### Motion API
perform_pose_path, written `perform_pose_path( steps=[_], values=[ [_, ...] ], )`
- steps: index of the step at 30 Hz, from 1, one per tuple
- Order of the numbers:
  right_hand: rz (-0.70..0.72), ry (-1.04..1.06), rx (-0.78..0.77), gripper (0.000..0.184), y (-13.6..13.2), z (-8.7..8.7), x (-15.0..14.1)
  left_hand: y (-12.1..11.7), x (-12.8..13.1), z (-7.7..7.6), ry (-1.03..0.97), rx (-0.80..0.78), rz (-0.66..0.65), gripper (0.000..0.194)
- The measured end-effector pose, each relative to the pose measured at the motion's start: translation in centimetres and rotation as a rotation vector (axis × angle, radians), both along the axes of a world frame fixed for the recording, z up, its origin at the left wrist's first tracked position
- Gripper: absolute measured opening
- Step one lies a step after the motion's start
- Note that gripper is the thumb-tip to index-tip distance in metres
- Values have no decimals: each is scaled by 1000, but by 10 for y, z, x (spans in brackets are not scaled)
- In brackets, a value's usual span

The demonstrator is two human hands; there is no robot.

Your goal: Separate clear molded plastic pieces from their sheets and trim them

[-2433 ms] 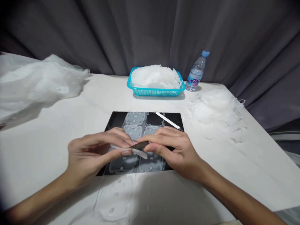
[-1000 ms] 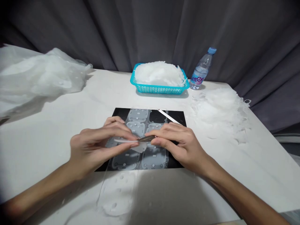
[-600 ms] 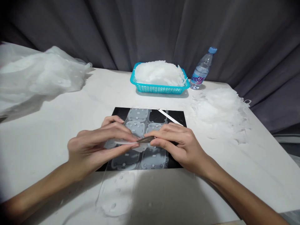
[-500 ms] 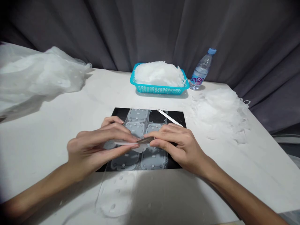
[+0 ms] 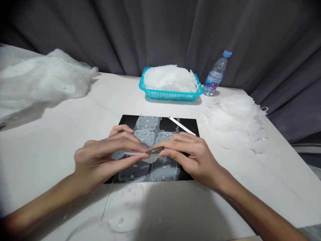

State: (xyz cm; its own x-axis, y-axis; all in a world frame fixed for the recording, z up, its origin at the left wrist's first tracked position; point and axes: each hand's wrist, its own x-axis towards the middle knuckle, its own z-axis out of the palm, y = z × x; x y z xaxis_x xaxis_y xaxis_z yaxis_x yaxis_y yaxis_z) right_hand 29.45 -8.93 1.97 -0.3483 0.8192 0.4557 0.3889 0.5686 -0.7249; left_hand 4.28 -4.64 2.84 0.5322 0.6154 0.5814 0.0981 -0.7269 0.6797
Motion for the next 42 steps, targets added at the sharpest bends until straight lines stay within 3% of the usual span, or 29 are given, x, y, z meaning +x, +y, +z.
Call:
perform_pose_path(
  steps=[13,27,31,42],
  values=[
    [-121,47,-12,20,2,9,1,1,2,-1,19,-11,32,7],
    [-66,51,-44,20,3,4,-1,0,4,-8,-41,-24,15,17],
    [-17,47,-52,22,3,0,-3,-1,4,-11,-62,-21,73,20],
    [-40,67,-78,21,2,1,-2,-4,0,-11,-63,-86,79,27]
  ],
)
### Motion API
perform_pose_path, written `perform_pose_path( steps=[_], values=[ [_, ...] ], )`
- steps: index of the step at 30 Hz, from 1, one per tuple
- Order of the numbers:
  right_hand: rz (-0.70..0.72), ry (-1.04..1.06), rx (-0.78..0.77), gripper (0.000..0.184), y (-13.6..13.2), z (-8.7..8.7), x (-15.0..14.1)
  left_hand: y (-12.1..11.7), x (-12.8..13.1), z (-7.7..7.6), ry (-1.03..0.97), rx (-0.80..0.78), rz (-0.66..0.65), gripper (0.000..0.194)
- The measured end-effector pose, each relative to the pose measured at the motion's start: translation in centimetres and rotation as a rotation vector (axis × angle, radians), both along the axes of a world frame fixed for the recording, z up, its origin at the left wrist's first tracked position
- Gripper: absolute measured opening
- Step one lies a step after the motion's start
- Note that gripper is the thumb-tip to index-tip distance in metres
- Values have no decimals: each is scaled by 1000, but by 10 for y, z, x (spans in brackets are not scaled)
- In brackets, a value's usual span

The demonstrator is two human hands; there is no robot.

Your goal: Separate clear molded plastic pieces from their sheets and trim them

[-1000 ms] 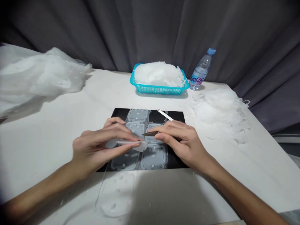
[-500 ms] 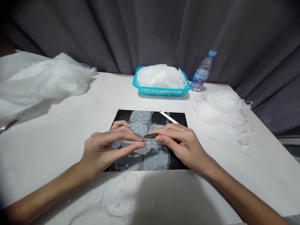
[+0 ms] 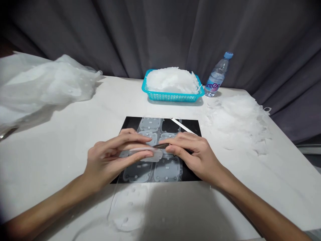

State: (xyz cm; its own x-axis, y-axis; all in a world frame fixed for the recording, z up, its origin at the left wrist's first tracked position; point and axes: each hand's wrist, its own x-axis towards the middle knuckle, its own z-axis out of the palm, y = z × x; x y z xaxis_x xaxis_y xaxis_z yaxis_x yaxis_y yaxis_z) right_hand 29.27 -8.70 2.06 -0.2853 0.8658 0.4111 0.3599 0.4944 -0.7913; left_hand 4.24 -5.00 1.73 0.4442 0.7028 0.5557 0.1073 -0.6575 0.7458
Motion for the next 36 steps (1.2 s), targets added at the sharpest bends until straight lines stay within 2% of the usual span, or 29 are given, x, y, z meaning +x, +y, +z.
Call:
perform_pose_path(
  steps=[3,5,9,12,16,19,22,27,30,34,36],
  values=[
    [-19,21,-48,21,0,1,1,-2,0,0,16,-54,6,24],
    [-39,73,-117,24,0,-1,0,-4,0,-1,25,-141,3,30],
    [-46,258,-353,36,-1,-9,-8,-6,2,-4,12,-304,-7,38],
    [-35,346,-513,36,-1,-18,-16,-6,4,-9,-9,-389,-8,37],
    [23,386,-647,31,-2,-24,-23,-4,8,-13,-82,-622,-68,38],
    [56,445,-669,29,-2,-24,-23,0,9,-13,-126,-726,-97,46],
    [49,500,-676,28,-1,-26,-23,3,10,-13,-144,-702,-64,50],
    [45,542,-699,29,2,-33,-22,5,9,-12,-167,-637,-27,41],
    [55,552,-708,32,5,-33,-21,7,9,-8,-199,-668,-26,38],
    [211,469,-768,37,7,-29,-21,13,7,-4,-224,-825,-28,35],
    [246,433,-779,40,7,-29,-21,14,5,-6,-224,-861,-17,34]
  ],
)
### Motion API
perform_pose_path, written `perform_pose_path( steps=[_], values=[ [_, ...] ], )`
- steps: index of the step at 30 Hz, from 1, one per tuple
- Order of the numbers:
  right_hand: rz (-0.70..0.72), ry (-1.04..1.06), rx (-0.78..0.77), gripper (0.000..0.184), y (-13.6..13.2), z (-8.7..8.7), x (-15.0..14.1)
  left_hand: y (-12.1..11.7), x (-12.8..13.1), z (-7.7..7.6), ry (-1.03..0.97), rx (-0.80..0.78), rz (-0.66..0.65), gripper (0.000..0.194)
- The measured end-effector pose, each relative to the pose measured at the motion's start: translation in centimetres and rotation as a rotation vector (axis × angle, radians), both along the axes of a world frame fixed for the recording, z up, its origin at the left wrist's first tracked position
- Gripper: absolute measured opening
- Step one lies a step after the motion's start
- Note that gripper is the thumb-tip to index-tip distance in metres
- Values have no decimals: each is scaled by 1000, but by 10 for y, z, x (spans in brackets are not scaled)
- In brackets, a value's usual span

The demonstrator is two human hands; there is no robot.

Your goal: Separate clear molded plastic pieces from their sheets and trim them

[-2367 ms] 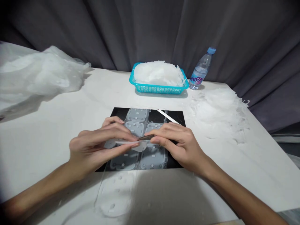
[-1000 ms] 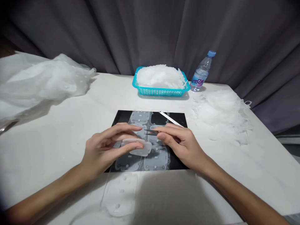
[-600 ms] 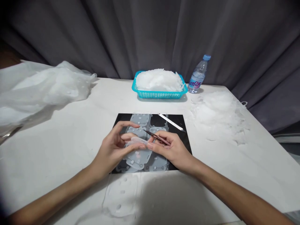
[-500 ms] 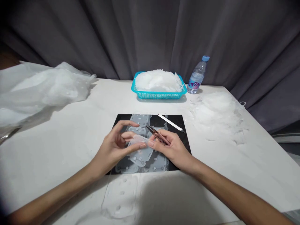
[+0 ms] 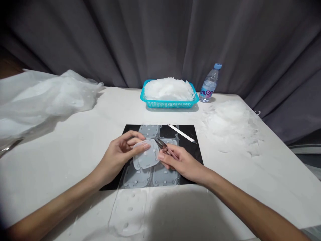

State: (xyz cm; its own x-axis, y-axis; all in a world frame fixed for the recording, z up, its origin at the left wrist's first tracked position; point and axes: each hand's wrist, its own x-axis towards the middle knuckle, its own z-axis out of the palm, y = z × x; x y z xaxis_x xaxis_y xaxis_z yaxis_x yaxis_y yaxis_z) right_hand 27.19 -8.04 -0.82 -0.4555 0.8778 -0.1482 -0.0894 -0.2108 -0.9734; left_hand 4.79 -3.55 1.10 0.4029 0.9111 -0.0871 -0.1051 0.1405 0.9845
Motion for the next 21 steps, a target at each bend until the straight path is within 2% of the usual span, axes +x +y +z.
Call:
perform_pose_path(
  steps=[5,9,14,17,21],
  values=[
    [-123,29,-68,42,1,-5,-1,-3,0,-7,67,-2,-96,37],
    [-171,40,-63,38,1,-11,-1,-4,3,-8,66,16,-143,35],
    [-158,94,-81,40,3,-13,0,4,1,-10,27,-21,-138,55],
    [-147,69,-63,41,6,-11,2,8,-1,-12,48,-16,-107,49],
    [-221,-2,-11,48,9,-9,3,8,-1,-10,93,19,-139,38]
  ],
)
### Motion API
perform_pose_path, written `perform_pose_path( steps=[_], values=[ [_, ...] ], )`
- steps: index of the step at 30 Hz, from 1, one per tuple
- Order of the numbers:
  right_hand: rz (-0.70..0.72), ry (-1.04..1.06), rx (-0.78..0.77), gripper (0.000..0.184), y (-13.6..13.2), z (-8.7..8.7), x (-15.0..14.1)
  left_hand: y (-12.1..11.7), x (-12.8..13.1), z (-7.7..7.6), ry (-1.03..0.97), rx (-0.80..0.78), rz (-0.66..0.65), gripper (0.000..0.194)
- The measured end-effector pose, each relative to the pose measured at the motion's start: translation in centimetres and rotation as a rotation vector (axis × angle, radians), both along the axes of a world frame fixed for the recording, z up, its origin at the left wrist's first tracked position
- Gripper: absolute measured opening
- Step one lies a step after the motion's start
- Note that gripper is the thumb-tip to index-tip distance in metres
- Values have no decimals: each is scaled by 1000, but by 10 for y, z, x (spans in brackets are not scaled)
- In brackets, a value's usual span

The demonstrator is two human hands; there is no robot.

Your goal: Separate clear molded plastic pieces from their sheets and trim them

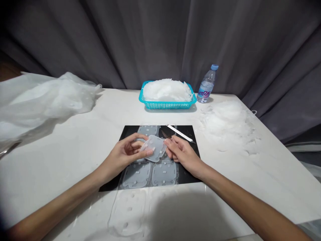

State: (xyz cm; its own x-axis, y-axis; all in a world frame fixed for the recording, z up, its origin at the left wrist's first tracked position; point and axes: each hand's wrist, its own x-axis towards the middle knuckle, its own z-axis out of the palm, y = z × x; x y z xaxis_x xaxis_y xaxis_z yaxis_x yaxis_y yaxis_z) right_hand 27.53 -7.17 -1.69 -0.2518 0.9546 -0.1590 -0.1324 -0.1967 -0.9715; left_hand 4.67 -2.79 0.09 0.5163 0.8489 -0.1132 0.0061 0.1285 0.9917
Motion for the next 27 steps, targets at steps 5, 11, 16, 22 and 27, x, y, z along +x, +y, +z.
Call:
perform_pose_path(
  steps=[5,11,16,22,27],
  values=[
    [-38,-100,103,46,1,-1,0,-4,1,4,94,71,-39,36],
    [-30,-196,126,45,2,7,4,-4,0,8,136,155,1,37],
    [-70,-193,218,35,4,2,0,1,-4,2,200,251,-56,29],
    [-93,-203,262,36,16,-2,-3,8,-11,-7,302,403,-5,39],
    [-127,-143,273,41,19,-5,-5,7,-10,-6,183,340,-59,38]
  ],
)
